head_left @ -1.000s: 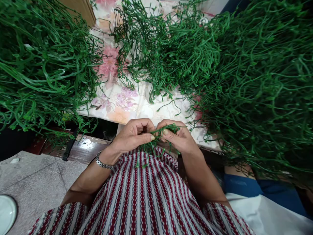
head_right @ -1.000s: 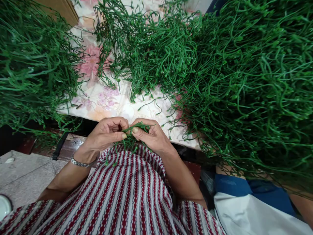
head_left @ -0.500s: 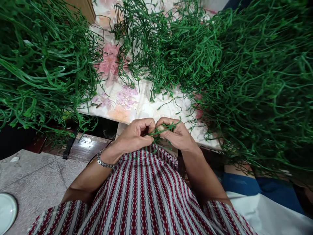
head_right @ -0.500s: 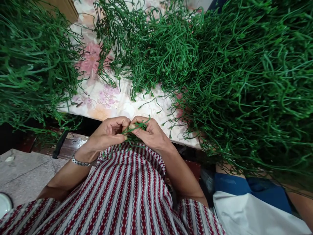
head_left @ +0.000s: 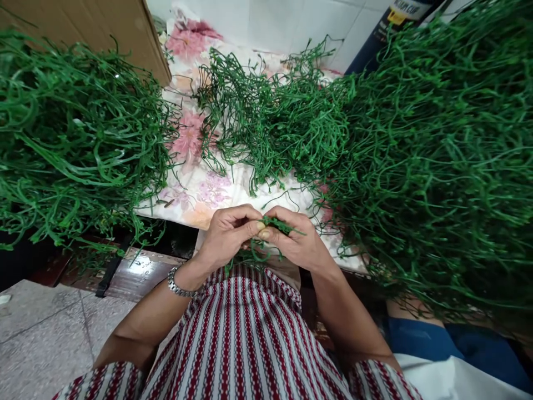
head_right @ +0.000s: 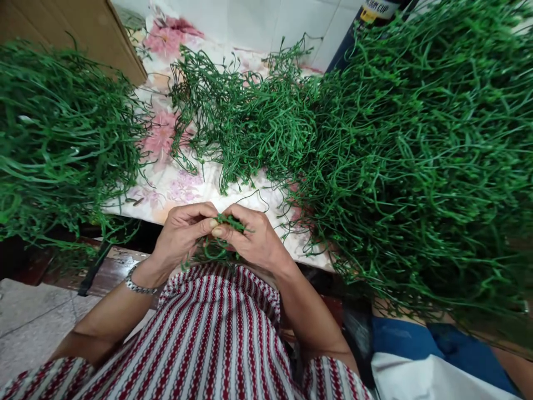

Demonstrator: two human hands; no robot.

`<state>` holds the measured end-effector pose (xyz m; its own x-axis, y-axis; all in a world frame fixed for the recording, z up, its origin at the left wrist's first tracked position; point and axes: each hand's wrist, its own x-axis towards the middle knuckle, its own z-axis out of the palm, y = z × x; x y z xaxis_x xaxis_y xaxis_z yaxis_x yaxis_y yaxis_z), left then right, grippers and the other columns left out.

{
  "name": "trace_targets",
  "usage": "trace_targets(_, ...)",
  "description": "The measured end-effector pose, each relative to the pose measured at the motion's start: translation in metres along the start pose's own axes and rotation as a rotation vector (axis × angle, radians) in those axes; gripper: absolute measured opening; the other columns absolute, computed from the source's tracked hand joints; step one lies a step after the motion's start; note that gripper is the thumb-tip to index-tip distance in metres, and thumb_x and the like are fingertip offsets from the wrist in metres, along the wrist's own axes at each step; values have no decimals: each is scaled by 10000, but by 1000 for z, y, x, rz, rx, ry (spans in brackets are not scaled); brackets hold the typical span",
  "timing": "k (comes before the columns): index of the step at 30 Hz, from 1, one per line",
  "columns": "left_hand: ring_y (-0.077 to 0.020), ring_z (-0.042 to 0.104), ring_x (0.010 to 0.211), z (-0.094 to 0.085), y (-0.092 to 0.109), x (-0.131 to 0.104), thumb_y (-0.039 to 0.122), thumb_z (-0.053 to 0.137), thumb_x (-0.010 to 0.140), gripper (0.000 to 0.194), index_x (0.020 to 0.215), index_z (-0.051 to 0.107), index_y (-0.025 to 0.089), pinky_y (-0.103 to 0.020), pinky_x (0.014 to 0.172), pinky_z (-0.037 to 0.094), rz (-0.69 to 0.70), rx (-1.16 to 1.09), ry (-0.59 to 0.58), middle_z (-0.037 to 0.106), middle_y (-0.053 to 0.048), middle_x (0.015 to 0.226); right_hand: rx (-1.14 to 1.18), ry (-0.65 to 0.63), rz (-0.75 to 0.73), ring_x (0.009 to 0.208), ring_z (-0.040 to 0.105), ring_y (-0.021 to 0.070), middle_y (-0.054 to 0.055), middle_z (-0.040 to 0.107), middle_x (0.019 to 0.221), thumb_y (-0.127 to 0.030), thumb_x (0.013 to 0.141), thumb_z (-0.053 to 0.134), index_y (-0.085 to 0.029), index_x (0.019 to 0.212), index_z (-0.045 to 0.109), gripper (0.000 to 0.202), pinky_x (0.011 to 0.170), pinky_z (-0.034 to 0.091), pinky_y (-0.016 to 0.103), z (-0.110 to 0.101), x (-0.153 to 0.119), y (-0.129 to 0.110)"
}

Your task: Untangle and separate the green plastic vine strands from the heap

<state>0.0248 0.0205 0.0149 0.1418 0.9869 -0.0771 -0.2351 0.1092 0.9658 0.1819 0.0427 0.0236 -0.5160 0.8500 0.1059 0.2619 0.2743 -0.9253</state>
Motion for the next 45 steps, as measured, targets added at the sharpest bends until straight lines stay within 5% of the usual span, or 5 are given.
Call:
trace_targets(12, -82, 343, 571, -17, 22, 14, 335, 573, 787, 259, 640, 484, 140, -206, 519, 264, 3, 411, -400, 397, 34, 592, -443, -284, -196, 548, 346, 69, -50, 389, 603, -120, 762, 526, -178, 690, 398, 157, 539, 211, 223, -21, 6, -4)
trace_targets(17, -68, 247, 495, -17, 17, 14, 329, 522, 818, 380, 514, 379, 153, -218, 459, 187, 5, 448, -498, 276, 45, 515, -352, -391, -254, 540, 330, 74, -44, 375, 594, -125, 762, 483, -184, 640, 360, 183, 542, 227, 228, -24, 9, -5)
trace_targets(25, -49, 240, 383, -2, 1, -4, 471, 580, 757, 467, 468, 397, 154, -219, 402, 172, -149, -130, -209, 309, 44, 426, 283, -268, -133, 509, 376, 78, -31, 417, 560, -346, 825, 571, -165, 630, 511, 272, 502, 294, 217, -8, 9, 5)
trace_targets(32, -39, 245, 376, 1, -4, -9, 438, 636, 712, 466, 453, 376, 149, -197, 387, 176, -235, -341, -211, 295, 51, 414, 608, -245, 25, 513, 416, 75, -22, 459, 558, -367, 771, 642, -137, 594, 545, 306, 500, 339, 213, 2, 3, 8)
trace_targets(45, -38, 218, 338, -10, -6, -18, 420, 645, 697, 408, 474, 420, 162, -205, 325, 186, -280, -395, -255, 277, 59, 399, 485, -333, -43, 447, 334, 57, -45, 371, 492, -473, 818, 543, -162, 552, 468, 416, 444, 287, 210, -5, -9, 3)
